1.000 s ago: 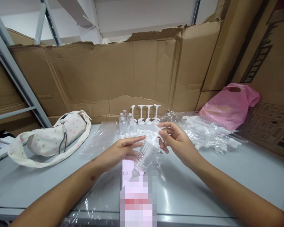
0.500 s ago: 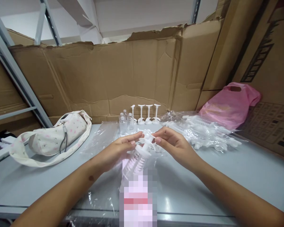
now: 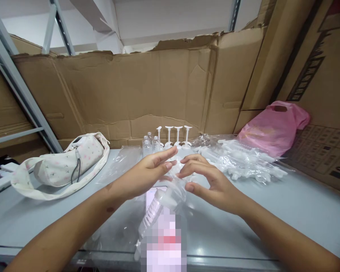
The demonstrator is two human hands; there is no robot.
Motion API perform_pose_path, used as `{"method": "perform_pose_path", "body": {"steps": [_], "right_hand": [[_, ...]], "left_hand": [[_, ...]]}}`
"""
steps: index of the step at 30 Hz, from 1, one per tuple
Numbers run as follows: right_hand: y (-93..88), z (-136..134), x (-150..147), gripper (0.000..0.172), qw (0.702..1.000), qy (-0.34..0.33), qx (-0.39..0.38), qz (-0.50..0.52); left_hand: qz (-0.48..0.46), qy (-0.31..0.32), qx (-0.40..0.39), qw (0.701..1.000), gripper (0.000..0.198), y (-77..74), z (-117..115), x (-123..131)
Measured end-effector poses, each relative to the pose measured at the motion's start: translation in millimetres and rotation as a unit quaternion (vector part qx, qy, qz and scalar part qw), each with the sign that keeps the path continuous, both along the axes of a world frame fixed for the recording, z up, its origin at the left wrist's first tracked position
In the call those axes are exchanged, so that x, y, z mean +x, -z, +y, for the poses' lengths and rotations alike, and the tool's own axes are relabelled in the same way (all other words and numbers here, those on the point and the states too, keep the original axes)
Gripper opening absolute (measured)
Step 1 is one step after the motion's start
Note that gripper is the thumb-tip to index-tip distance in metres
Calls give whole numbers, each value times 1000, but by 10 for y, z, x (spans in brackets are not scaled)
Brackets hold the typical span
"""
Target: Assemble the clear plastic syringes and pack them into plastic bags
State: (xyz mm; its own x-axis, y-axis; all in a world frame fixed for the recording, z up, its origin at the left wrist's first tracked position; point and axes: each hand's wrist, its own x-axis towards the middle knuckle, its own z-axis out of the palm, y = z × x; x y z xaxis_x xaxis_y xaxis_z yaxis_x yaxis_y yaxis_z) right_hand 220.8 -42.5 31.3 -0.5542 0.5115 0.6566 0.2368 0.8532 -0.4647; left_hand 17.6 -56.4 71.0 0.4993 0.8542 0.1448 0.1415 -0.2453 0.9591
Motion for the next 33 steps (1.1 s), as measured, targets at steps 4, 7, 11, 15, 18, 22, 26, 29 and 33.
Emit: {"method": "perform_pose_path", "body": {"steps": [4,7,11,15,18,22,26,29,33], "right_hand": [[-58,21,69,8,996,30,81,8],[-103,50,131,10,989,46,140,0],[-115,72,149,3,984,44,166,-44],[-79,58,84,8,978,71,194,-41],[-63,38,41,11,974,75,215,-19],[-53,27,18,12,970,73,230,-4],[-28,27,11,12,970,78,231,-3],[-24,26,23,11,970,83,228,-11],[-56,37,89,13,983,42,172,-53]], "left_hand": [[27,13,25,999,45,-73,-26,-8],[38,3,33,999,45,-98,-53,-33],[24,-20,51,998,43,-94,-56,-75],[22,-42,62,997,41,-54,-38,-93],[69,-64,108,990,36,-42,-39,-73],[169,-51,194,965,29,-116,-40,-29],[247,-3,203,948,26,-215,20,-8],[295,23,171,940,25,-238,81,-14],[307,-7,185,933,27,-227,107,-46]]}}
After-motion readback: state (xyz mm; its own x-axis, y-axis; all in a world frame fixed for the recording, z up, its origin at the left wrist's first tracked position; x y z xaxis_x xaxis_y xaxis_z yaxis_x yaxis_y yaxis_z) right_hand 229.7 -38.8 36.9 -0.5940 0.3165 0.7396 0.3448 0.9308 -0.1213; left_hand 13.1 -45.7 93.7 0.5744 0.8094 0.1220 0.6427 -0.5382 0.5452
